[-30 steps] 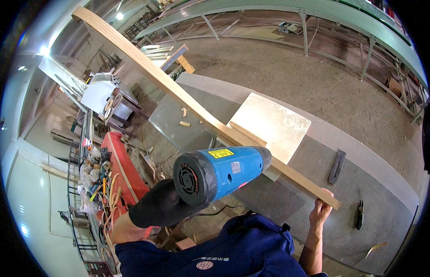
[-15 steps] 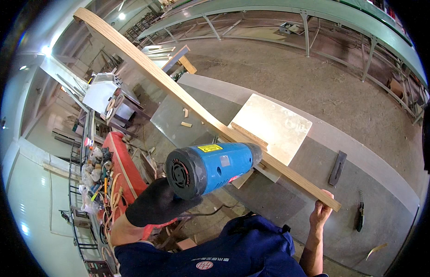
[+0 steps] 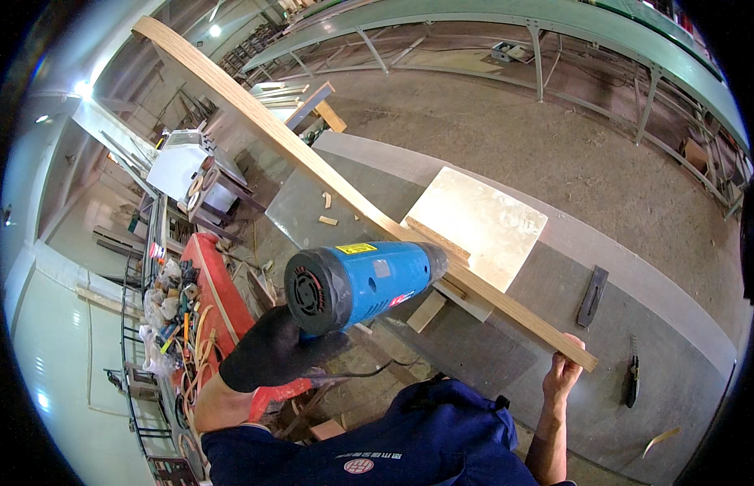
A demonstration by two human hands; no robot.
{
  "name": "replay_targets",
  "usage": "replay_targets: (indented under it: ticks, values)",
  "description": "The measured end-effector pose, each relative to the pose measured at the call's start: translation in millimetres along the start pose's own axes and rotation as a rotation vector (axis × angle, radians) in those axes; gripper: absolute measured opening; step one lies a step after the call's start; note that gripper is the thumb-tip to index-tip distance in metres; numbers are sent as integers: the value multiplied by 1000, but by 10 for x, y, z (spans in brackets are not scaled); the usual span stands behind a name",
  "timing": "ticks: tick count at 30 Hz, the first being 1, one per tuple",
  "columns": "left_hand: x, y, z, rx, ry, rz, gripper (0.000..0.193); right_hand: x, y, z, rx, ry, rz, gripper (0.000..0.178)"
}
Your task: The person applies adhesive veneer edging to the side of a wooden board using a heat gun to activate the glue and a sanding block to smooth the surface and trim the excess.
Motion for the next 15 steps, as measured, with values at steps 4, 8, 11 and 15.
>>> replay_targets:
  ticks: [4, 8, 11, 15]
  values:
    - [26, -50, -13, 21, 69, -81, 37, -51, -31, -120, 15, 99, 24, 44]
    - [3, -32, 88, -25, -78, 31, 53, -44, -44, -110, -20, 49, 10, 44]
    - [19, -72, 49, 36, -32, 6, 54, -24, -20, -73, -22, 15, 5, 43]
    - [57, -115, -2, 43, 37, -107, 43, -58, -53, -190, 1, 58, 22, 42]
Point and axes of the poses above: each hand's wrist, its own x-axis towards the middle knuckle, its own y-axis out of the palm, z = x × y, the point moved 7 cm from there along x, towards the middle knuckle, and after that the axes turned 1 degree about -x, right-handed, at the moved point
